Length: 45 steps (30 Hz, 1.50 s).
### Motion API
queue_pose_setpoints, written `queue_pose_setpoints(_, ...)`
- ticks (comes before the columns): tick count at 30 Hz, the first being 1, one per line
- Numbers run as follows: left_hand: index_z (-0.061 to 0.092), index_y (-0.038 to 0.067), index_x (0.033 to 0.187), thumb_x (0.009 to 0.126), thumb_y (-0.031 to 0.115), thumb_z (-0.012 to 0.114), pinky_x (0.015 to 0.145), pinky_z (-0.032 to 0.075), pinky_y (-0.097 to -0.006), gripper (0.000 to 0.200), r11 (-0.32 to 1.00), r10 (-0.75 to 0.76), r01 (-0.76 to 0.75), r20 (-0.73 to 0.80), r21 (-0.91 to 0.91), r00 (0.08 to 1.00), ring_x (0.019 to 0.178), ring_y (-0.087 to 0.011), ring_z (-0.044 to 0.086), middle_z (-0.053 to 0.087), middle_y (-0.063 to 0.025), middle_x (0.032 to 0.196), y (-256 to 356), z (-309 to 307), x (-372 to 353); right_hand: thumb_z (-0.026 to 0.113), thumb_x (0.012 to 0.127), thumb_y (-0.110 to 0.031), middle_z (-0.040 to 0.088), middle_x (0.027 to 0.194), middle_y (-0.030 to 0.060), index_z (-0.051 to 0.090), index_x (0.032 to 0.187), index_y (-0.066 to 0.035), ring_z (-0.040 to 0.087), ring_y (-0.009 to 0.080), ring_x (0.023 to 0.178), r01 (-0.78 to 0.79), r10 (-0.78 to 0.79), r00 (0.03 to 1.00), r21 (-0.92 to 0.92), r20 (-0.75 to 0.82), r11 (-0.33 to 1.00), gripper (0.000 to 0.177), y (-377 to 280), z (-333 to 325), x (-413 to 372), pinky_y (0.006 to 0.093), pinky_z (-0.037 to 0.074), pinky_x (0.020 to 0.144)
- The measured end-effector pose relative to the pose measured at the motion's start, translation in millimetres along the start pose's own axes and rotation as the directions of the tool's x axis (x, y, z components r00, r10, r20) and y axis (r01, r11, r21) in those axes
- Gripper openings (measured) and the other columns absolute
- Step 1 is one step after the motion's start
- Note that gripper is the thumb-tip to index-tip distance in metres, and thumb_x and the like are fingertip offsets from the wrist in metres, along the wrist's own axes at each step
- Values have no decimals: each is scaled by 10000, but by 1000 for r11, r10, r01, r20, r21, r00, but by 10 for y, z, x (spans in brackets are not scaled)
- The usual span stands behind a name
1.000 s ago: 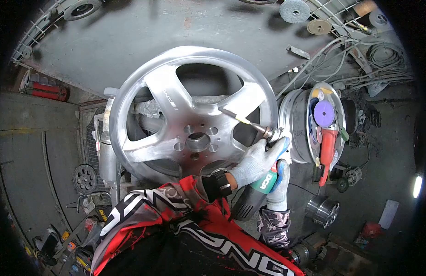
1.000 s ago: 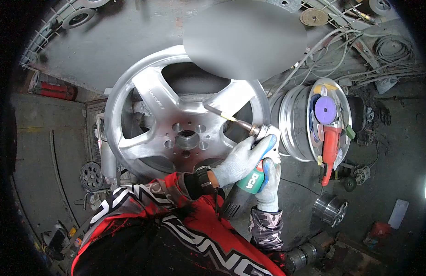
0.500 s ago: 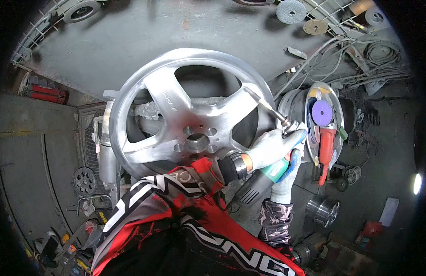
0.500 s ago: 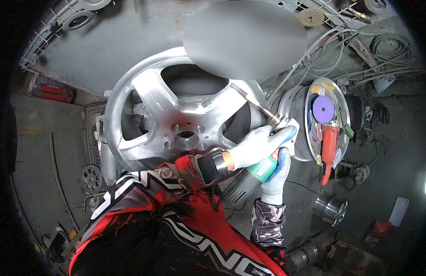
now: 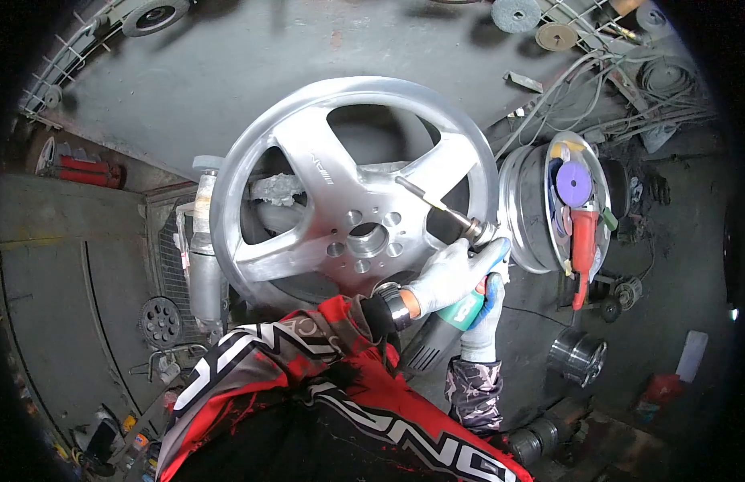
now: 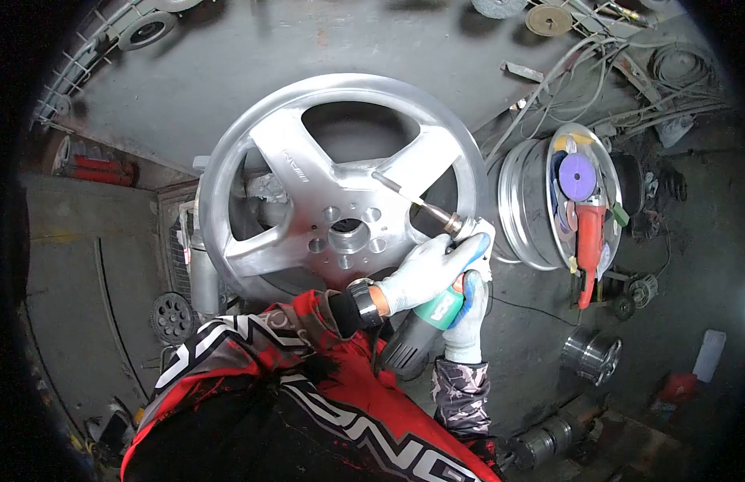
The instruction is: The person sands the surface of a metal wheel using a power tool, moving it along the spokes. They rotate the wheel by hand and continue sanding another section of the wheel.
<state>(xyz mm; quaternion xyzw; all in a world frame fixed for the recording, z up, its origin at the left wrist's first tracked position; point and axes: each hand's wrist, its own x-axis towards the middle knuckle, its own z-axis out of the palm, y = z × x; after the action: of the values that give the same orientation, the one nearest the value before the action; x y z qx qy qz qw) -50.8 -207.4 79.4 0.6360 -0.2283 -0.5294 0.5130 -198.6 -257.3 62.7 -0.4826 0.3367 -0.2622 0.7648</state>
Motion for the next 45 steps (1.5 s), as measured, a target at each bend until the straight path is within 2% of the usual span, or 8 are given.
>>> queue_pose_setpoints(18, 592, -92, 1196, 913, 662, 529, 952, 494, -425, 808, 998, 49, -48, -30, 27, 998, 1095, -400, 654, 661, -302, 1099, 610, 495, 725, 461, 1029, -455, 573, 1269, 118, 447, 1380, -33, 606, 205, 1116, -20, 29, 996, 114, -81, 993, 549, -648, -278, 637, 361, 505, 964)
queue_pose_setpoints(22, 580, 165, 1325, 975, 583, 463, 936, 495, -431, 557, 842, 297, -276, 30, 464, 955, 1058, -410, 647, 642, -278, 1104, 520, 594, 988, 421, 1044, -441, 568, 1246, 121, 448, 1359, -9, 593, 198, 1121, -34, 35, 999, 57, -7, 998, 535, -692, -461, 861, 363, 498, 967)
queue_pose_setpoints(23, 549, 260, 1353, 1002, 520, 439, 913, 498, -453, 450, 952, 73, -66, -15, 301, 997, 1021, -434, 639, 617, -274, 1104, 473, 635, 1093, 419, 1047, -438, 569, 1244, 120, 442, 1359, -4, 586, 199, 1128, -41, 42, 999, 6, -35, 999, 535, -627, -563, 914, 364, 494, 972)
queue_pose_setpoints(31, 617, 76, 1233, 986, 341, 581, 860, 516, -368, 364, 753, 531, -392, -137, 528, 836, 969, -331, 664, 647, -208, 1067, 185, 605, 734, 497, 1010, -481, 572, 1319, 107, 447, 1414, -43, 589, 216, 1162, -249, 215, 957, 171, 194, 953, 598, -385, -756, 741, 369, 498, 969)
queue_pose_setpoints(34, 630, 17, 1185, 988, 357, 569, 872, 508, -359, 398, 991, 66, -87, -201, -97, 977, 1000, -290, 668, 669, -218, 1059, 356, 536, 550, 518, 1002, -458, 604, 1247, 85, 493, 1369, -45, 611, 197, 1105, -279, 250, 943, 113, 220, 953, 553, -354, -720, 637, 360, 511, 937)
queue_pose_setpoints(41, 631, -31, 1136, 995, 401, 555, 854, 495, -357, 461, 996, -16, -18, -392, -85, 920, 966, -237, 654, 679, -180, 989, 66, 520, 434, 544, 973, -229, 649, 1065, 85, 576, 1200, 1, 667, 177, 902, -272, 277, 927, -54, 252, 961, 325, -187, -727, 650, 330, 562, 763)
queue_pose_setpoints(43, 610, -21, 1167, 1013, 385, 532, 832, 493, -376, 442, 815, 467, -268, -309, 513, 828, 928, -287, 654, 665, -189, 995, -85, 503, 487, 524, 975, -201, 631, 1088, 83, 568, 1187, -10, 652, 166, 937, -297, 285, 950, 88, 126, 951, 289, -266, -569, 661, 319, 551, 796)
queue_pose_setpoints(45, 594, -5, 1196, 1013, 336, 525, 822, 495, -390, 393, 965, 237, -182, -329, 189, 914, 930, -324, 648, 651, -206, 1006, 165, 496, 478, 512, 997, -279, 619, 1059, 57, 578, 1136, -25, 631, 152, 911, -248, 242, 962, 41, 124, 968, 297, -423, -418, 692, 320, 537, 786)
